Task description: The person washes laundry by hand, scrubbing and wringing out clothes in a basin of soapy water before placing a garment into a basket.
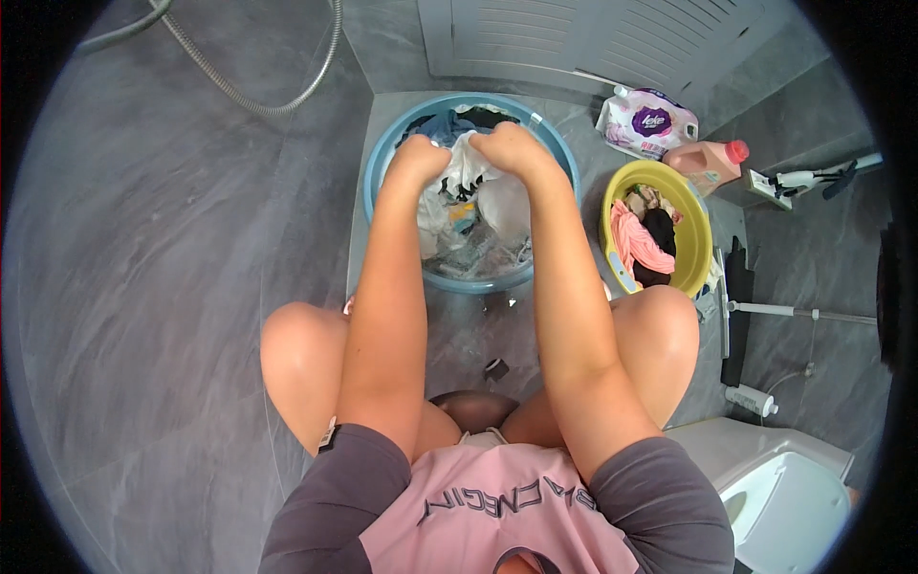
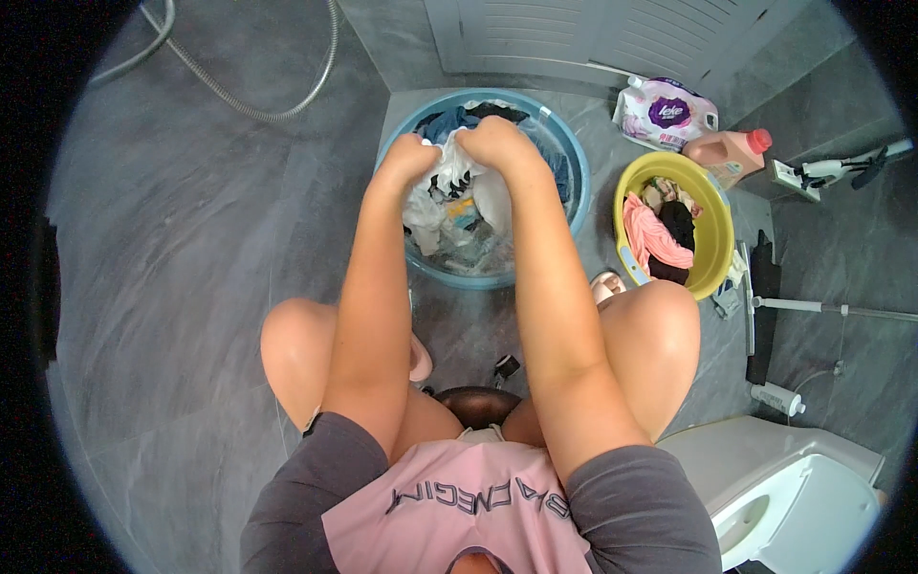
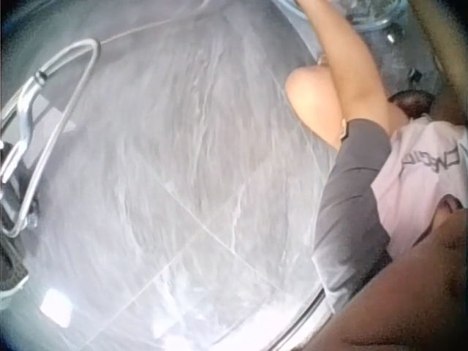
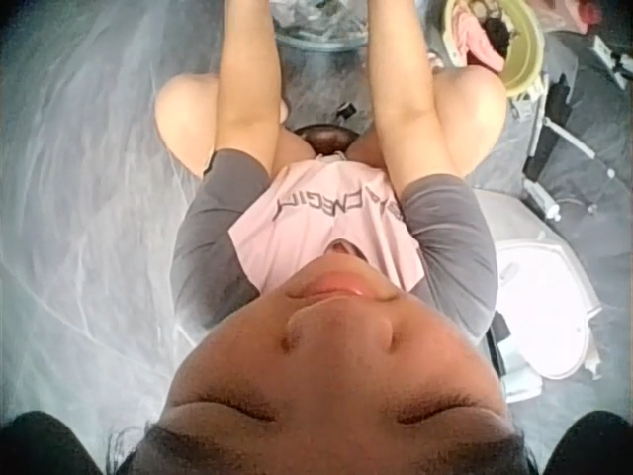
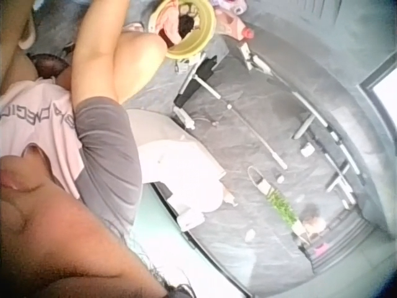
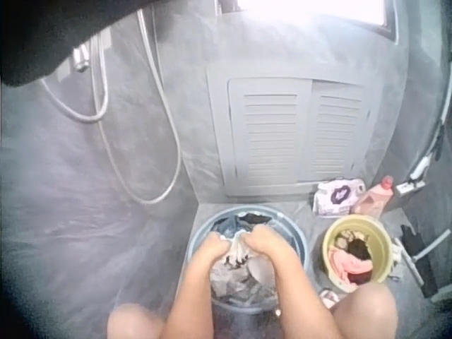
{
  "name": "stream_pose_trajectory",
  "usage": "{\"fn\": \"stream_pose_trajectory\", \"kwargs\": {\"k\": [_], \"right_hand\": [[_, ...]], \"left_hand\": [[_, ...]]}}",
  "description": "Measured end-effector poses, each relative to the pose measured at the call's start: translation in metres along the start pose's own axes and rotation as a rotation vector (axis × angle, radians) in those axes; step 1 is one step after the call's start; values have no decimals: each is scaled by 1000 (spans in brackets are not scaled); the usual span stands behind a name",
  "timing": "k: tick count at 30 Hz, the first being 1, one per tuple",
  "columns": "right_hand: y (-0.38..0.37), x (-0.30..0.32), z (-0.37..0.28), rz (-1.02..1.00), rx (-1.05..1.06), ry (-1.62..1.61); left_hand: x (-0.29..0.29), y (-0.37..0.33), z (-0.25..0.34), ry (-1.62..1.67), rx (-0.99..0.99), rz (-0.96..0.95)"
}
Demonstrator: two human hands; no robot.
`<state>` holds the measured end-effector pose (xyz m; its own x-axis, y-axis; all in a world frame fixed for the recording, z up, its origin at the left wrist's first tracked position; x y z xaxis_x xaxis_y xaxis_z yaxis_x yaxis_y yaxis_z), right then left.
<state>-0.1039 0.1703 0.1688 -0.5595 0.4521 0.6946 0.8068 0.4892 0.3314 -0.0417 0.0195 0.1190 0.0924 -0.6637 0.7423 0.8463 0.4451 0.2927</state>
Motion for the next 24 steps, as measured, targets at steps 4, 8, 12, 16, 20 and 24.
{"fn": "stream_pose_trajectory", "kwargs": {"k": [4, 8, 12, 16, 20, 24], "right_hand": [[-47, -52, 57, -35, -149, 51], [-58, -122, 105, 66, -229, 52], [-45, -172, 136, -18, -234, 148], [-54, -199, 161, -78, -254, 314], [-86, -216, 185, -239, -300, 285], [-95, -214, 176, -309, -384, 179]], "left_hand": [[-44, -18, -21, -36, 28, 115], [-108, -32, -66, -77, 60, 37], [-171, -16, -106, -248, 67, -89], [-202, -14, -116, -238, 111, -117], [-224, -37, -136, -343, 111, -252], [-242, -57, -155, -350, 265, -478]]}}
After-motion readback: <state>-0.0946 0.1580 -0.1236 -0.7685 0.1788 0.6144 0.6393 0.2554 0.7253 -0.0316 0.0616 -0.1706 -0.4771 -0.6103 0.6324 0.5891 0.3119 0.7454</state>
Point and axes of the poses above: each hand's wrist, its own y-axis away from the middle knuckle, its own x-axis out of the back of the hand, z = x × y, the point moved 2 cm from there along -y, towards the middle knuckle, and after that the axes turned 3 degrees about -x, right-handed, at the moved point
